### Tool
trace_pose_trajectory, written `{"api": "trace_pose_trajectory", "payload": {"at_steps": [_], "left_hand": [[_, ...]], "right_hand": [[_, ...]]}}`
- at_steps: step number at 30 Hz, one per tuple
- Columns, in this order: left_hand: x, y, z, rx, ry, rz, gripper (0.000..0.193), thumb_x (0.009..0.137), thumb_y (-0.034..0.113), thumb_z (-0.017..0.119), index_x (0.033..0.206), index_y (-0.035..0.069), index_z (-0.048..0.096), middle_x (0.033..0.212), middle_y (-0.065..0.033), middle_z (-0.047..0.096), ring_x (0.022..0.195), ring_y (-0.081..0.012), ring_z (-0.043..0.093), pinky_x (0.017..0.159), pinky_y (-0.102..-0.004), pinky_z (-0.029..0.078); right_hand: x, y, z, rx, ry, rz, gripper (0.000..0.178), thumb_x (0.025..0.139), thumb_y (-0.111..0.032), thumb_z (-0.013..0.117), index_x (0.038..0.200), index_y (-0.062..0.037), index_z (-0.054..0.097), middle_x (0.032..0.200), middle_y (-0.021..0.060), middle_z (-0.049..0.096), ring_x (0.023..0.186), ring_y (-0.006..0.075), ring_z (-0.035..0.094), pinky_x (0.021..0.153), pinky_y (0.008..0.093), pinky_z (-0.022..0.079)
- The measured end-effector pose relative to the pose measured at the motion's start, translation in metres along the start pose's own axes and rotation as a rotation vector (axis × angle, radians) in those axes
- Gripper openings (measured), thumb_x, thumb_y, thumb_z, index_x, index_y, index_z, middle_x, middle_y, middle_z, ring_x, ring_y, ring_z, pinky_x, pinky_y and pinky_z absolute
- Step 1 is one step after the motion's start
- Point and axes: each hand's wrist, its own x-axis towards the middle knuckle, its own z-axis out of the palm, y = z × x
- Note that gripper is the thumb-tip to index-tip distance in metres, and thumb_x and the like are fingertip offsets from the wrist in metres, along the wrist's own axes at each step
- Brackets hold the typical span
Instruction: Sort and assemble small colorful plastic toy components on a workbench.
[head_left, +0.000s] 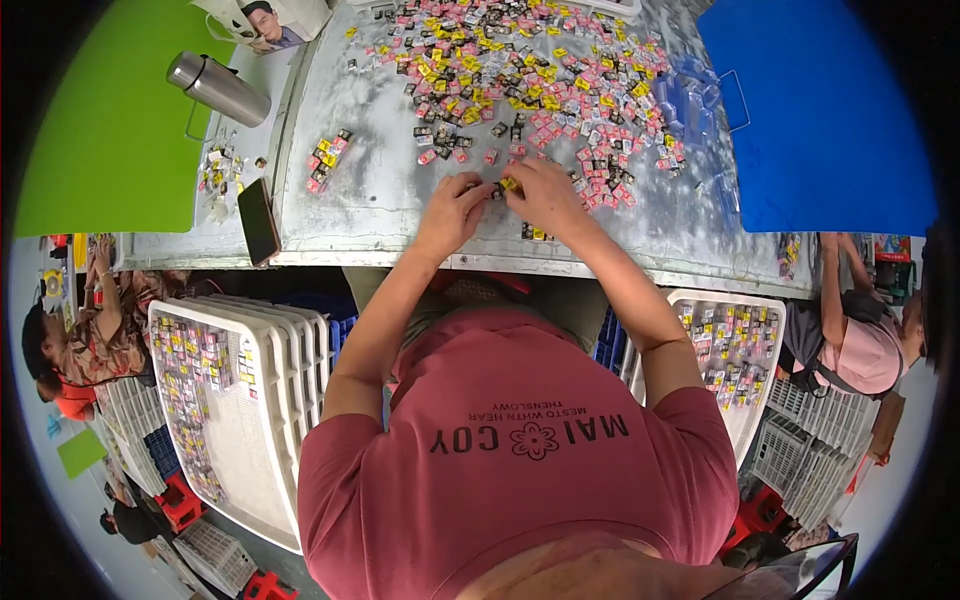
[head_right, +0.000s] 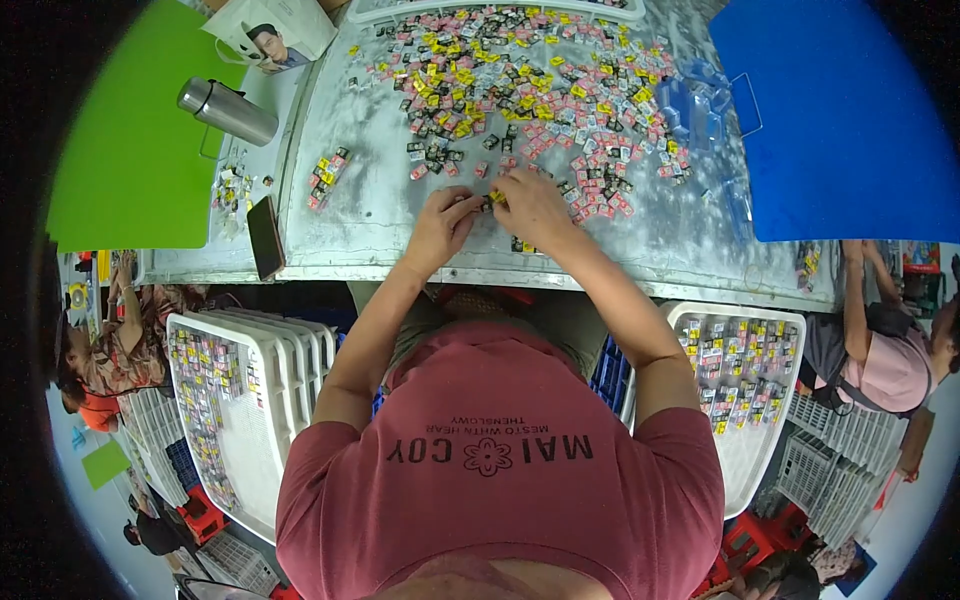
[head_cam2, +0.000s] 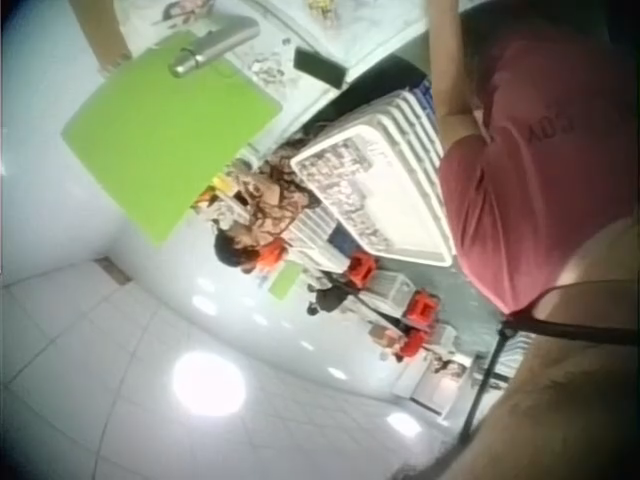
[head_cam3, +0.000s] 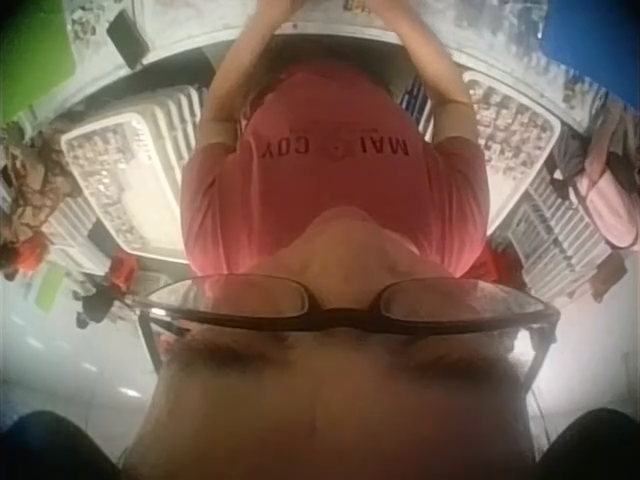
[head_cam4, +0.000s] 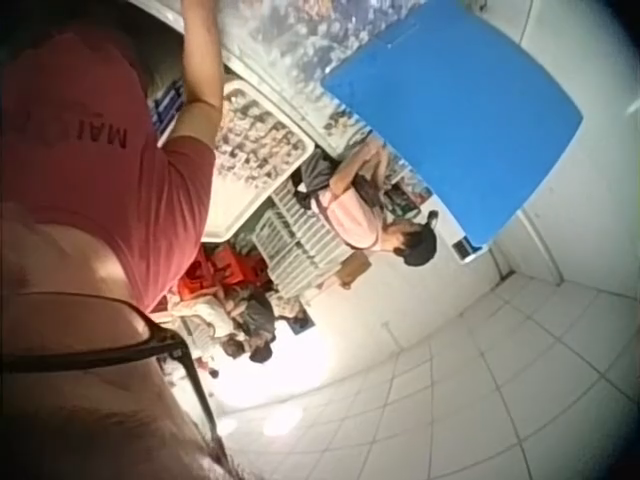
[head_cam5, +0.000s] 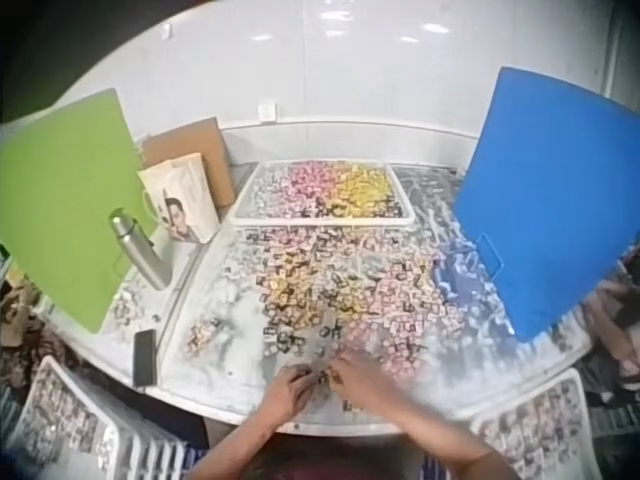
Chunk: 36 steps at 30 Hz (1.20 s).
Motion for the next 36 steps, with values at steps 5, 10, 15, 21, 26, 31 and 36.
{"api": "trace_pose_trajectory", "payload": {"at_steps": [5,10,15,21,26,31,36], "left_hand": [[-0.001,0.004,0.000,-0.002,-0.020,-0.073,0.031,0.085,0.005,0.073,0.115,0.008,0.073,0.115,-0.0127,0.066,0.104,-0.0353,0.063,0.090,-0.0443,0.053],[0.003,0.012,0.000,0.013,-0.019,-0.096,0.030,0.085,0.006,0.074,0.115,0.008,0.073,0.116,-0.0130,0.066,0.105,-0.0358,0.063,0.091,-0.0443,0.053],[0.003,0.010,0.000,0.010,-0.033,-0.097,0.033,0.085,0.007,0.074,0.118,0.009,0.071,0.118,-0.0137,0.065,0.107,-0.0360,0.063,0.091,-0.0440,0.053],[0.003,0.009,0.000,-0.022,-0.039,-0.107,0.038,0.084,0.008,0.075,0.122,0.008,0.069,0.121,-0.0154,0.064,0.109,-0.0367,0.062,0.093,-0.0446,0.053],[0.003,0.010,-0.001,-0.030,-0.024,-0.159,0.045,0.084,0.010,0.076,0.127,0.007,0.066,0.123,-0.0179,0.062,0.113,-0.0396,0.061,0.096,-0.0456,0.052],[0.004,0.011,-0.001,-0.053,-0.046,-0.198,0.046,0.083,0.010,0.077,0.128,0.006,0.065,0.123,-0.0185,0.062,0.113,-0.0401,0.061,0.097,-0.0452,0.051],[0.004,0.009,-0.002,-0.073,-0.033,-0.225,0.047,0.082,0.010,0.078,0.127,0.005,0.066,0.122,-0.0181,0.062,0.112,-0.0395,0.062,0.096,-0.0443,0.052]], "right_hand": [[0.005,0.016,-0.027,0.163,-0.080,0.169,0.028,0.082,-0.005,0.071,0.110,-0.0057,0.073,0.102,0.0128,0.067,0.092,0.0323,0.068,0.081,0.0427,0.055],[-0.001,0.042,-0.033,0.079,-0.124,0.068,0.030,0.082,-0.002,0.069,0.111,-0.0078,0.074,0.103,0.0126,0.068,0.098,0.0347,0.066,0.085,0.0463,0.053],[0.005,0.032,-0.038,0.028,-0.196,0.107,0.031,0.083,-0.004,0.069,0.113,-0.0091,0.074,0.104,0.0121,0.067,0.099,0.0355,0.066,0.086,0.0473,0.053],[0.006,0.045,-0.038,0.037,-0.197,0.125,0.032,0.084,-0.007,0.070,0.116,-0.0093,0.073,0.105,0.0126,0.067,0.099,0.0364,0.066,0.088,0.0470,0.054],[0.008,0.039,-0.038,0.026,-0.158,0.196,0.028,0.084,-0.008,0.070,0.112,-0.0062,0.073,0.104,0.0145,0.067,0.100,0.0367,0.066,0.089,0.0465,0.054],[0.010,0.049,-0.036,0.006,-0.104,0.101,0.027,0.082,-0.002,0.071,0.109,-0.0020,0.070,0.104,0.0153,0.065,0.098,0.0375,0.064,0.086,0.0456,0.053],[0.006,0.060,-0.033,0.028,-0.127,-0.017,0.030,0.078,0.000,0.072,0.107,-0.0034,0.069,0.104,0.0130,0.066,0.100,0.0348,0.064,0.088,0.0445,0.052]]}}
